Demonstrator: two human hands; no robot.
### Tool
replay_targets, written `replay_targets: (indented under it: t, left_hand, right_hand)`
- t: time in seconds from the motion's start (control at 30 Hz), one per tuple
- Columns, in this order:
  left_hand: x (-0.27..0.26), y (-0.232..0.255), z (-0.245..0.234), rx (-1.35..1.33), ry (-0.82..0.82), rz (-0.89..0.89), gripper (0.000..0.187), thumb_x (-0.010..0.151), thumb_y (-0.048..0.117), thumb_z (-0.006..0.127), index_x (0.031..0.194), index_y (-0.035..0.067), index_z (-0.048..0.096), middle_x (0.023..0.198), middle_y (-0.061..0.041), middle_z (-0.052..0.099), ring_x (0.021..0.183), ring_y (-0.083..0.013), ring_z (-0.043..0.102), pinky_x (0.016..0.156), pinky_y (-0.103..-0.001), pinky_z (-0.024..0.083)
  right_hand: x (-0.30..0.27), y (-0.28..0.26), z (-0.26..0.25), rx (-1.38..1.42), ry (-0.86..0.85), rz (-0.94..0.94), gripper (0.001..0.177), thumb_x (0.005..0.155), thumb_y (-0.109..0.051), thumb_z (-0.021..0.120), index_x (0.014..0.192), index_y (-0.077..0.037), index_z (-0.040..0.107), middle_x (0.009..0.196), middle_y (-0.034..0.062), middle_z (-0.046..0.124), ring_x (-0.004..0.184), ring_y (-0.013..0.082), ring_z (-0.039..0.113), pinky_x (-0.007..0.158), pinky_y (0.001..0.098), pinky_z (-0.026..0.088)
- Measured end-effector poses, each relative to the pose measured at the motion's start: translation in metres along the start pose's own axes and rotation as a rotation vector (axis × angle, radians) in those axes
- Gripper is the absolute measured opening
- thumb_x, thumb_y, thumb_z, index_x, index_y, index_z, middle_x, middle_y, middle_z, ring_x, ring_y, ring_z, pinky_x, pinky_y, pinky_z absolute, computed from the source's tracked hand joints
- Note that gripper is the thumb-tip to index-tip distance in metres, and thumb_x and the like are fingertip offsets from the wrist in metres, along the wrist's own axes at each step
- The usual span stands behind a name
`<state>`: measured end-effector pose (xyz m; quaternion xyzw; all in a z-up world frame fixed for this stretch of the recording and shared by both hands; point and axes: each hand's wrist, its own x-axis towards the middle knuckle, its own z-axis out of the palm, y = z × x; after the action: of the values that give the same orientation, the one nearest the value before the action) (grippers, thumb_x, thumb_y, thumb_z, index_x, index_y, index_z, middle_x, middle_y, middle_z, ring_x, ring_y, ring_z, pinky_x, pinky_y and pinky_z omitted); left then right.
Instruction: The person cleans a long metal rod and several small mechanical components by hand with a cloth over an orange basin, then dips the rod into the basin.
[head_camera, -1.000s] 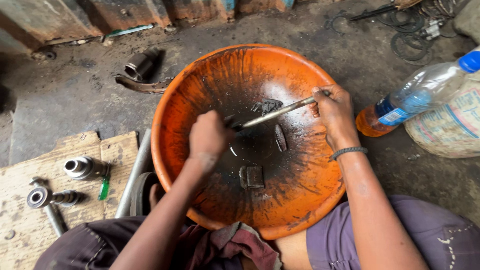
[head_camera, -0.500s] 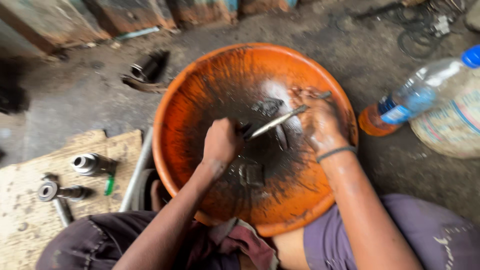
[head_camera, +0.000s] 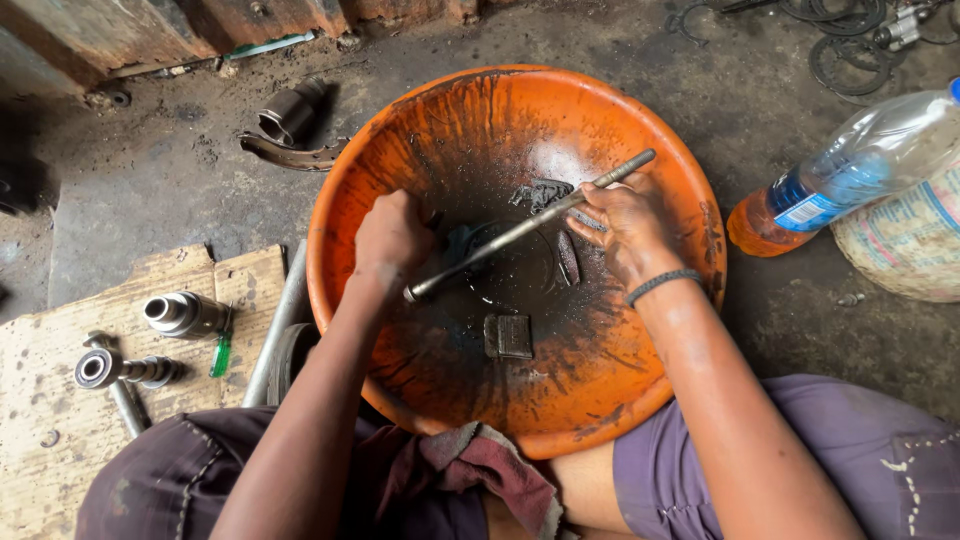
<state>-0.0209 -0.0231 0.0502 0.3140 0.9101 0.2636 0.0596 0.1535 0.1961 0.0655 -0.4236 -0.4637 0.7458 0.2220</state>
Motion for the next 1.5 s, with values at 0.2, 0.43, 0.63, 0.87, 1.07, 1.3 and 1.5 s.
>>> replay_targets:
  t: [0.2,0.43,0.63,0.87,1.07,1.3,1.5]
  left_hand:
    - [0.012,-0.008,0.006,-0.026,0.117,0.027,0.014,0.078,0.013,0.07,0.089,0.007,0.075,0.091,-0.025,0.071,0.086,-0.0463,0.069,0.075,-0.053,0.056]
    - [-0.021,0.025,-0.009,0.087,0.062,0.225,0.009,0.079,0.011,0.073,0.085,0.004,0.071,0.086,-0.024,0.07,0.082,-0.0444,0.07,0.072,-0.052,0.058]
    - [-0.127,0.065,0.031,0.168,-0.437,0.494,0.029,0.071,0.005,0.074,0.099,0.006,0.073,0.107,-0.02,0.07,0.11,-0.0424,0.064,0.092,-0.053,0.052]
    - [-0.089,0.068,0.053,0.319,-0.532,0.627,0.026,0.091,0.002,0.055,0.104,0.011,0.075,0.129,-0.015,0.066,0.142,-0.0443,0.043,0.119,-0.058,0.029]
    - [-0.097,0.065,0.039,0.381,-0.687,0.483,0.029,0.098,0.005,0.048,0.115,0.01,0.072,0.139,-0.016,0.061,0.149,-0.0425,0.034,0.124,-0.055,0.023]
    - [-0.087,0.08,0.01,0.344,-0.931,0.398,0.055,0.09,0.001,0.059,0.139,0.026,0.058,0.154,-0.012,0.042,0.152,-0.0384,0.017,0.125,-0.05,0.015]
    - [-0.063,0.051,-0.005,0.339,-0.703,0.297,0.017,0.088,0.014,0.07,0.105,0.014,0.076,0.114,-0.015,0.075,0.115,-0.0338,0.073,0.099,-0.043,0.058]
  right_hand:
    - [0.003,-0.007,-0.011,0.092,-0.135,-0.132,0.019,0.091,0.007,0.057,0.108,-0.003,0.055,0.108,0.0103,0.075,0.102,0.0264,0.076,0.093,0.0515,0.058]
    - [0.001,-0.038,-0.022,0.104,-0.146,-0.289,0.015,0.097,0.002,0.061,0.112,0.0,0.059,0.112,0.0157,0.073,0.11,0.0276,0.076,0.095,0.0522,0.059]
    - [0.004,-0.044,-0.015,0.187,-0.197,-0.254,0.027,0.092,0.004,0.063,0.117,-0.003,0.054,0.108,0.015,0.071,0.107,0.0306,0.074,0.096,0.0553,0.061]
    - [0.026,-0.032,-0.033,0.165,-0.137,-0.224,0.015,0.096,-0.001,0.059,0.111,-0.003,0.062,0.113,0.0138,0.073,0.117,0.0278,0.07,0.106,0.0471,0.056]
    - [0.017,-0.032,-0.031,0.169,-0.112,-0.25,0.014,0.094,0.001,0.062,0.107,-0.004,0.062,0.11,0.0129,0.073,0.11,0.0262,0.073,0.106,0.0456,0.056]
    - [0.009,-0.038,-0.028,0.077,-0.036,-0.296,0.013,0.091,0.002,0.067,0.103,-0.002,0.065,0.104,0.0136,0.075,0.104,0.0255,0.075,0.096,0.0457,0.06]
    - [0.003,-0.038,-0.025,0.05,-0.017,-0.371,0.005,0.091,0.002,0.068,0.095,-0.001,0.069,0.098,0.0149,0.075,0.096,0.025,0.078,0.091,0.0447,0.065]
